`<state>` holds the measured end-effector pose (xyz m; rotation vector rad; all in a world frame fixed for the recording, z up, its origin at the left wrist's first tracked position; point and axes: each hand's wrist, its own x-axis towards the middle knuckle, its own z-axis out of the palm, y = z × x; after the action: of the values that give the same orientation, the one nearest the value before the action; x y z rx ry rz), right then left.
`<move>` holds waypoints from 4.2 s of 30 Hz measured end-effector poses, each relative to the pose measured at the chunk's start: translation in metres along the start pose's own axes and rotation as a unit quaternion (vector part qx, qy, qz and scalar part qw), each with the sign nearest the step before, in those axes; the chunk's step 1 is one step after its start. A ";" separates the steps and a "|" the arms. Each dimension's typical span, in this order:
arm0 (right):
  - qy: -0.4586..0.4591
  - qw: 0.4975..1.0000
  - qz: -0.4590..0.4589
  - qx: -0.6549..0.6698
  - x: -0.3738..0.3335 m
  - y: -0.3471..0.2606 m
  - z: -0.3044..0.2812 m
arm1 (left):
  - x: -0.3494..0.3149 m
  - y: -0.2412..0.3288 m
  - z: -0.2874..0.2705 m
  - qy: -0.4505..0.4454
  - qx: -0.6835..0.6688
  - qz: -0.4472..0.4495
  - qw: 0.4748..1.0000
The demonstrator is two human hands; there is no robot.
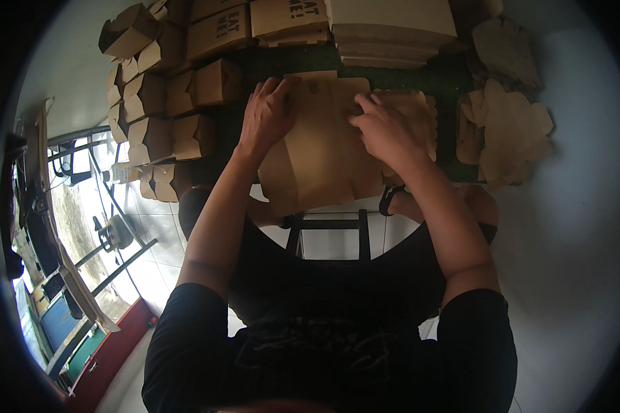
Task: The person assembles flat cardboard box blanks into finished boxes by folding and interlocking the tabs. They handle each blank one at a time, fold the sides, and press the tabs into place to form the box shape.
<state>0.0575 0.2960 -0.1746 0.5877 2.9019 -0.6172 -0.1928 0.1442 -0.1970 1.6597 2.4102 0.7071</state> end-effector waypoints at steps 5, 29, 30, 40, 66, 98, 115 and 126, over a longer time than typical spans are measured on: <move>0.014 1.000 0.005 -0.001 0.002 -0.009 0.003 | -0.001 0.000 0.001 0.005 -0.002 0.013 1.000; 0.111 0.866 0.261 0.412 0.041 -0.015 0.010 | 0.006 0.018 -0.037 -0.109 -0.097 -0.036 0.989; 0.138 0.862 0.258 0.414 0.043 -0.016 0.014 | 0.006 0.018 -0.040 -0.133 -0.105 -0.046 0.984; 0.213 0.886 0.191 0.364 0.021 -0.054 0.003 | 0.005 0.018 -0.066 -0.295 -0.220 -0.048 0.929; 0.220 0.868 0.269 0.356 -0.015 -0.063 0.036 | -0.025 0.014 -0.053 -0.366 -0.226 0.049 0.902; 0.246 0.506 0.300 0.770 0.066 0.092 -0.008 | -0.012 -0.022 -0.051 -0.464 -0.173 -0.016 0.868; 0.235 0.685 0.394 0.566 0.009 0.001 0.006 | -0.010 0.003 -0.079 -0.362 -0.222 -0.101 0.900; 0.031 0.693 0.413 0.590 0.023 -0.031 0.013 | -0.014 0.004 -0.058 -0.253 -0.240 -0.003 0.937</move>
<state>0.0250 0.2727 -0.1790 1.8172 1.4802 -2.1496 -0.2052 0.1154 -0.1463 1.4116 1.7175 0.6893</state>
